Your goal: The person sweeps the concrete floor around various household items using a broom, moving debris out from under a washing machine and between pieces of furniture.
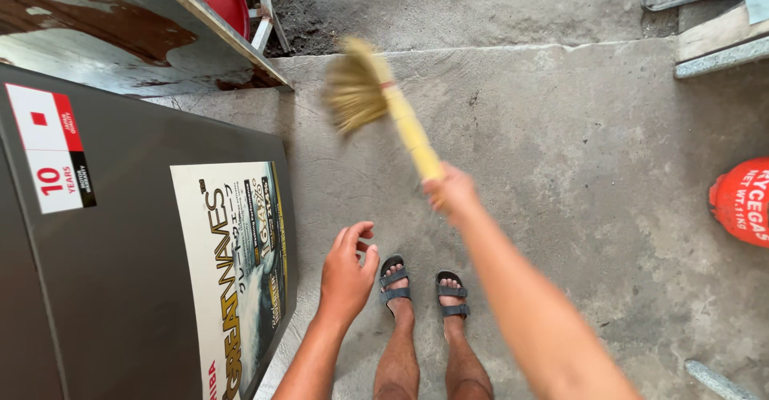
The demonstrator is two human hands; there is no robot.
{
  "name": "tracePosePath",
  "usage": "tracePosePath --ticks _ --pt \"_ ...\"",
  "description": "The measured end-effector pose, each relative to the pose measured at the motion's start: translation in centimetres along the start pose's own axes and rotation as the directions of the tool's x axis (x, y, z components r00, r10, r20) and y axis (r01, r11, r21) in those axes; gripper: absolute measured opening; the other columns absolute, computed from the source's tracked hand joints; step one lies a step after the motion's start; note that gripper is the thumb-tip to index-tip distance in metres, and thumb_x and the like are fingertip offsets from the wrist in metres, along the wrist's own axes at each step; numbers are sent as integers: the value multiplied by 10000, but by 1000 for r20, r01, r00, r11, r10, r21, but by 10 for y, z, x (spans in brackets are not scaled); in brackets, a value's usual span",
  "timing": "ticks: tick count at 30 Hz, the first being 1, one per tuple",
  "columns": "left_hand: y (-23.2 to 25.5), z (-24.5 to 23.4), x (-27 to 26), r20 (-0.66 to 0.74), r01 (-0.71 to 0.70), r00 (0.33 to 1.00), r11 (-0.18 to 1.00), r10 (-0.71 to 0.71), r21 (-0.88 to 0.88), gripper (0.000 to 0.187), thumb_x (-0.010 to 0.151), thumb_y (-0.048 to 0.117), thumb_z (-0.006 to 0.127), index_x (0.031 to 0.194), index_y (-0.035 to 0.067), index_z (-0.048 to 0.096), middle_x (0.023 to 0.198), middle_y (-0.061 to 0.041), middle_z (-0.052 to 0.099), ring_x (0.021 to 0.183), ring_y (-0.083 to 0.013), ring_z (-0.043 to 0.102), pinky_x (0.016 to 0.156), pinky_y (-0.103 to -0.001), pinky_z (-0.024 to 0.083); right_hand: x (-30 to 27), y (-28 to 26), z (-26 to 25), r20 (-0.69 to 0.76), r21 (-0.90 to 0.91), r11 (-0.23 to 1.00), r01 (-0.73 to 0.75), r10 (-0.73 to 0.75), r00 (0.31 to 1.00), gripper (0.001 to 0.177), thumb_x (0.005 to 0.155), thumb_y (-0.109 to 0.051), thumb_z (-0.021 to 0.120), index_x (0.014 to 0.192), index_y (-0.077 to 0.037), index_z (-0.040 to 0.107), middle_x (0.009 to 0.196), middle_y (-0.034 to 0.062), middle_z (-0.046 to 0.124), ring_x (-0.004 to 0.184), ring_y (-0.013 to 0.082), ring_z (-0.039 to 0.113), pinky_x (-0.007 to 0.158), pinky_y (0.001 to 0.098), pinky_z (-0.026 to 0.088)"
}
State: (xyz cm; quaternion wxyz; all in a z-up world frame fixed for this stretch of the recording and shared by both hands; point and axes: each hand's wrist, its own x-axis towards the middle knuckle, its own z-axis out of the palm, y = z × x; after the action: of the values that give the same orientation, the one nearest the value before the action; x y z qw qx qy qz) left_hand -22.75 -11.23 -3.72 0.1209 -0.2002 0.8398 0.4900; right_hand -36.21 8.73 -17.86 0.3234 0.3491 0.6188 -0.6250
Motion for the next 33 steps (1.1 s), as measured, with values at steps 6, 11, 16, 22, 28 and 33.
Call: tracePosePath --ticks 6,11,16,22,28,33 --pt "-6 -2 -6 2 19 1000 1000 -19 1 354 871 87 653 1225 97 639 1075 -30 686 844 -165 682 706 -326 549 51 -55 -116 -313 -309 942 134 -234 920 474 866 -8 717 1308 -173 671 803 24 683 532 77 569 434 243 484" --pt "0 6 -7 8 13 1000 999 -13 -41 350 873 88 654 1223 102 643 1070 -31 690 843 -166 686 703 -328 551 -18 -78 -137 -233 -322 876 359 -440 867 721 871 -8 714 1543 -126 482 928 76 680 523 105 544 428 275 455" --pt "9 10 -4 12 -2 1000 998 3 -60 357 870 84 656 1225 104 640 1077 -32 689 844 -164 691 696 -328 556 -125 -52 -82 -172 -197 951 239 -274 946 833 785 -18 743 1543 -155 427 1002 74 739 549 127 591 452 277 511" --pt "11 11 1 9 -19 1000 999 19 -48 354 871 85 661 1224 98 641 1064 -41 692 838 -166 691 699 -323 560 -126 7 18 263 214 975 49 -106 959 730 838 -43 741 1534 -116 532 861 53 636 541 91 527 437 219 413" --pt "0 5 3 -8 -17 1000 1000 17 5 342 868 85 665 1209 93 649 1049 -40 700 828 -171 688 696 -325 552 2 13 35 119 171 985 -21 0 993 460 891 -2 658 1341 -85 611 789 24 620 521 82 510 409 213 405" --pt "-7 2 -1 2 3 1000 1000 -3 17 338 870 84 658 1208 95 652 1060 -38 702 830 -171 684 693 -323 549 68 -19 -89 -70 121 989 88 -80 994 284 902 -18 657 1163 -111 597 741 27 590 524 86 523 394 229 397"
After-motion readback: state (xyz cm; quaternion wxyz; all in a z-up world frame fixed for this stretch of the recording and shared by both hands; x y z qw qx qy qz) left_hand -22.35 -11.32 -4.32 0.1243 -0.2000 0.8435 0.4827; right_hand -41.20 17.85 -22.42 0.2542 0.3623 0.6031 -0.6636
